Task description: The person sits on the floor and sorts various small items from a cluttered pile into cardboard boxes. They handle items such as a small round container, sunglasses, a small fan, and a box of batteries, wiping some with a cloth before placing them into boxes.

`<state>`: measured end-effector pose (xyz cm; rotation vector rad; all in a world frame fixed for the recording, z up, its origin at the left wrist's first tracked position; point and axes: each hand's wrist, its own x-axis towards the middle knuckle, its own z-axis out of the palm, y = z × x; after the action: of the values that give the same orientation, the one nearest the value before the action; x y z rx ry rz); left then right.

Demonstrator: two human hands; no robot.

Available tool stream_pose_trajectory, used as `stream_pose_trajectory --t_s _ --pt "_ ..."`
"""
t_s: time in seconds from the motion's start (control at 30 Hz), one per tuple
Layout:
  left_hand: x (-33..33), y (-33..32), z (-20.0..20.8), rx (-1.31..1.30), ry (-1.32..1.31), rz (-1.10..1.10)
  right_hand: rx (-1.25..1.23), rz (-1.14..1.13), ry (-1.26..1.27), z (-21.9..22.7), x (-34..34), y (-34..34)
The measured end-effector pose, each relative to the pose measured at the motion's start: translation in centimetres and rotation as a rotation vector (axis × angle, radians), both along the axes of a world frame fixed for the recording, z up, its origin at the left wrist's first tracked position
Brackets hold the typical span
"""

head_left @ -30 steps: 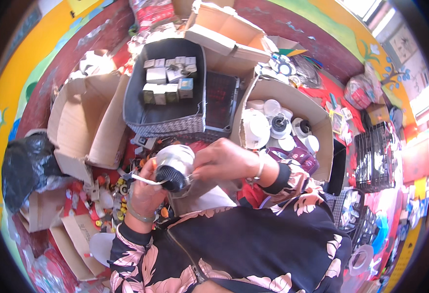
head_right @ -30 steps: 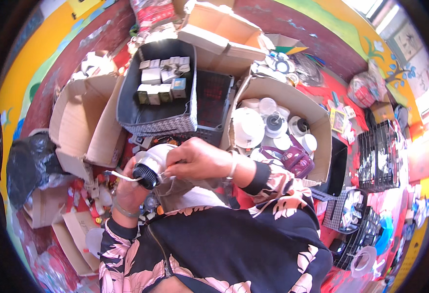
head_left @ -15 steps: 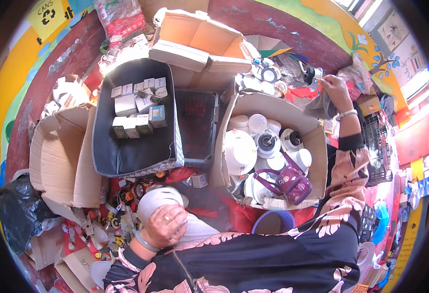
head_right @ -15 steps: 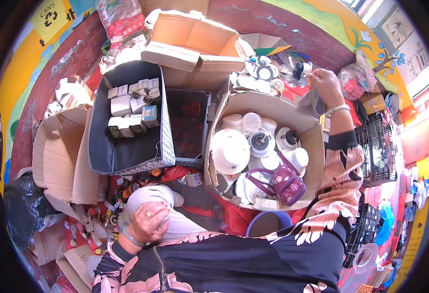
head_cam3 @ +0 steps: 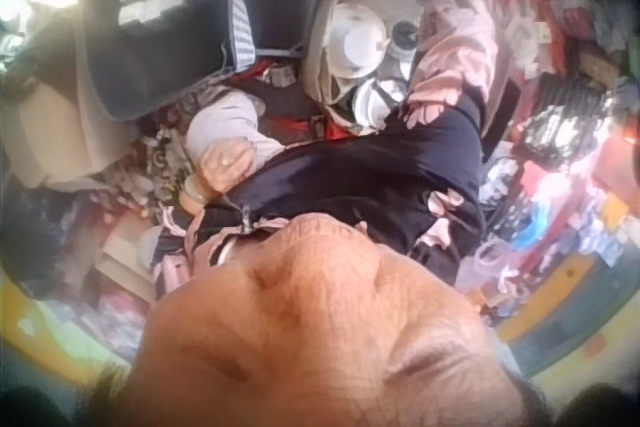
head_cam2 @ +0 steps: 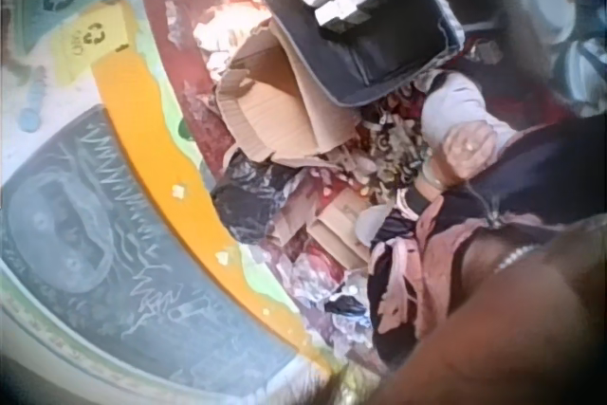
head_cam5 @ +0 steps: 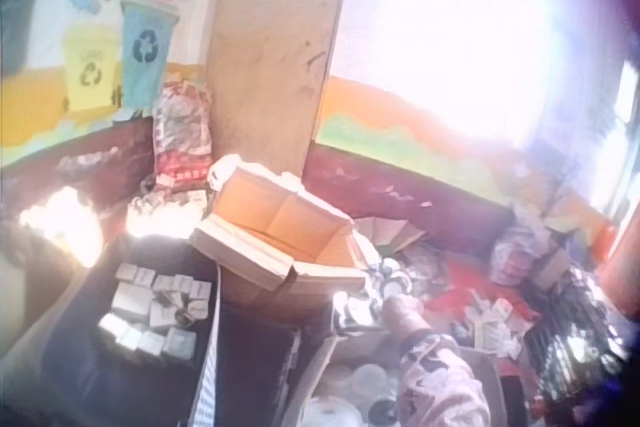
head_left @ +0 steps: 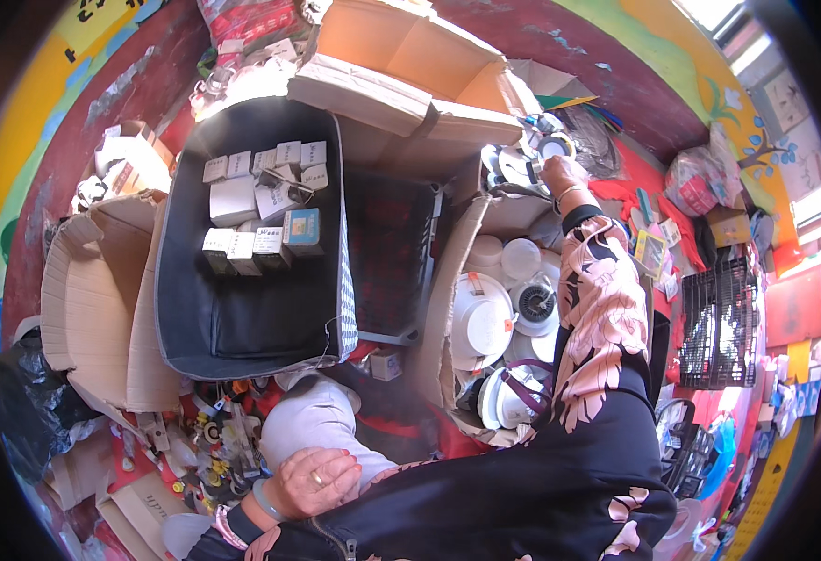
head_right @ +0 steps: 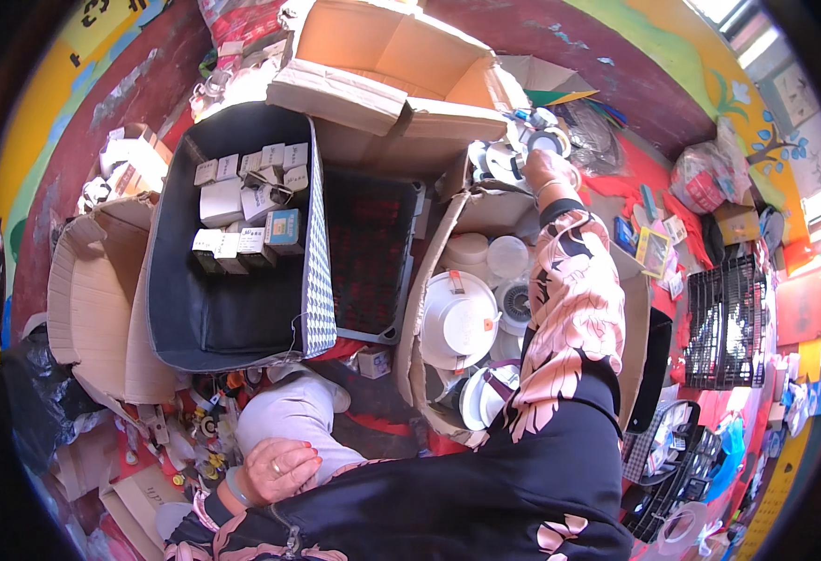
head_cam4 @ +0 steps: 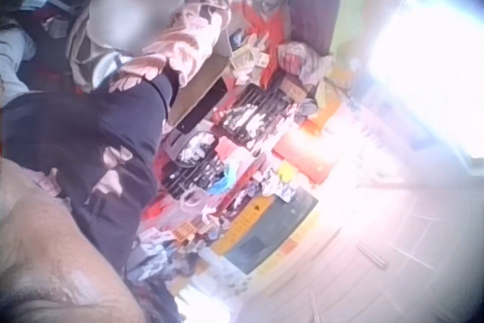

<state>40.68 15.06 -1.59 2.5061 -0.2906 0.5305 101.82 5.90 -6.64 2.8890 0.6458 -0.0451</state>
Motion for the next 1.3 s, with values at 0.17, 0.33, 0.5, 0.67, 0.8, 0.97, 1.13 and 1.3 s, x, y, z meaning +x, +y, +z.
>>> stream_pose_trajectory --t_s 0.17,0.33,0.5,0.67,0.8,0.97,1.13,1.3 --pt "0.4 0.4 -0.3 -0.012 -0.008 0.005 -0.073 0.122 0.025 -1.2 -0.7 3.9" --pt "0.3 0.7 -0.3 -0.025 0.030 -0.023 -0.058 0.161 -0.055 -4.3 0.8 4.9" --pt "0.7 0.5 -0.2 -0.037 0.051 -0.008 -0.288 0.478 0.110 -5.7 1.9 6.0" --pt "0.9 1.8 0.0 -0.029 0.039 -0.066 -0.282 0.237 0.013 -11.6 8.7 2.7" --pt "0.5 0.6 -0.1 -0.012 0.049 0.018 -0.084 -0.196 0.076 -9.5 7.4 5.0" --pt "0.1 0.3 0.0 0.007 0.059 0.055 -0.249 0.150 0.155 -10.5 6.4 6.4" --pt "0.7 1.0 0.3 -0.017 0.064 0.026 -0.261 0.297 0.183 -10.3 6.6 6.1" --pt "0.6 1.3 -0.1 -0.027 0.071 -0.001 -0.428 0.263 0.313 -11.5 7.3 6.6"
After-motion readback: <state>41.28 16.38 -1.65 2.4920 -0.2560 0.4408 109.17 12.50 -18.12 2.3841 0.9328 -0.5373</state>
